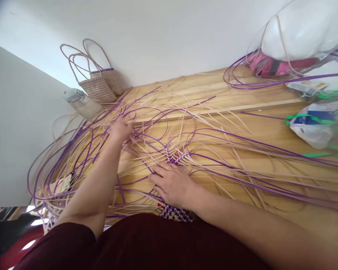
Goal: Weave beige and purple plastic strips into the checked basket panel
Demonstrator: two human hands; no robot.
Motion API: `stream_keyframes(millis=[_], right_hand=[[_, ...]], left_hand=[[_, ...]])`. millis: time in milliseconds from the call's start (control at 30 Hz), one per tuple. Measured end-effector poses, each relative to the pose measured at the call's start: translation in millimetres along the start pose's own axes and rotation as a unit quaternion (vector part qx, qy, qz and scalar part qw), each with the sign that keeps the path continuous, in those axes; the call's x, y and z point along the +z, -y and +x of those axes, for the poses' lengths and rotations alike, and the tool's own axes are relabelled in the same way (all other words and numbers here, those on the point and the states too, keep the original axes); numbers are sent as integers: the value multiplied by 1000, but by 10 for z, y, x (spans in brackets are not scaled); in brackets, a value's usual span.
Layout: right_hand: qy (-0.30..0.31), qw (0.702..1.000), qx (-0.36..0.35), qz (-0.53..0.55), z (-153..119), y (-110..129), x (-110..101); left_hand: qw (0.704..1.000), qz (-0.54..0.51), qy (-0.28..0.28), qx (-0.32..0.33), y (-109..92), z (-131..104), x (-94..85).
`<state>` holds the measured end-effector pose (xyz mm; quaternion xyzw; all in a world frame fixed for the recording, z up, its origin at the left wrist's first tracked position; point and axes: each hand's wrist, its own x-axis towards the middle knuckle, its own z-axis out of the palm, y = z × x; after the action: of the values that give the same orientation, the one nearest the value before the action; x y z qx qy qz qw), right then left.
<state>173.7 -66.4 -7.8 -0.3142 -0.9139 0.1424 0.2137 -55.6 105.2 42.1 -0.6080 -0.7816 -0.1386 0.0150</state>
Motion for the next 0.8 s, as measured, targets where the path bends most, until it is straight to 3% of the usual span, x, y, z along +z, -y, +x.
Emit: stream_keyframes(millis=[33, 67, 133, 200, 267, 333, 433, 600, 733, 800], right_hand=[[2, 1000, -3, 1, -2, 1, 4], [3, 1000, -6, 2, -3, 2, 6], [6, 1000, -8, 6, -5, 6, 10], [5, 1000, -5, 7, -5, 5, 20], [2, 1000, -2, 6, 0, -5, 40], [-1, 1000, -3, 5, 15, -18, 53], [7, 1000, -5, 12, 31, 8, -3], [57, 998, -5, 39, -207, 227, -341], [93, 992, 41, 69, -644, 280, -526], [109, 988, 80, 75, -821, 232, -542]], left_hand=[[998, 14, -30, -52, 120, 39, -50], [997, 38, -63, -32, 207, 29, -113], [993, 94, -47, 45, 258, -128, -259], [987, 103, 13, 121, 149, -401, -384], [971, 41, -12, 233, -56, -690, -439], [930, -22, -29, 366, -269, -919, -399], [873, -75, 30, 481, -462, -1107, -188], [872, -133, 162, 441, -366, -1238, 114], [878, -202, 153, 406, -88, -1493, -20], [860, -219, 178, 425, 69, -1686, -140]])
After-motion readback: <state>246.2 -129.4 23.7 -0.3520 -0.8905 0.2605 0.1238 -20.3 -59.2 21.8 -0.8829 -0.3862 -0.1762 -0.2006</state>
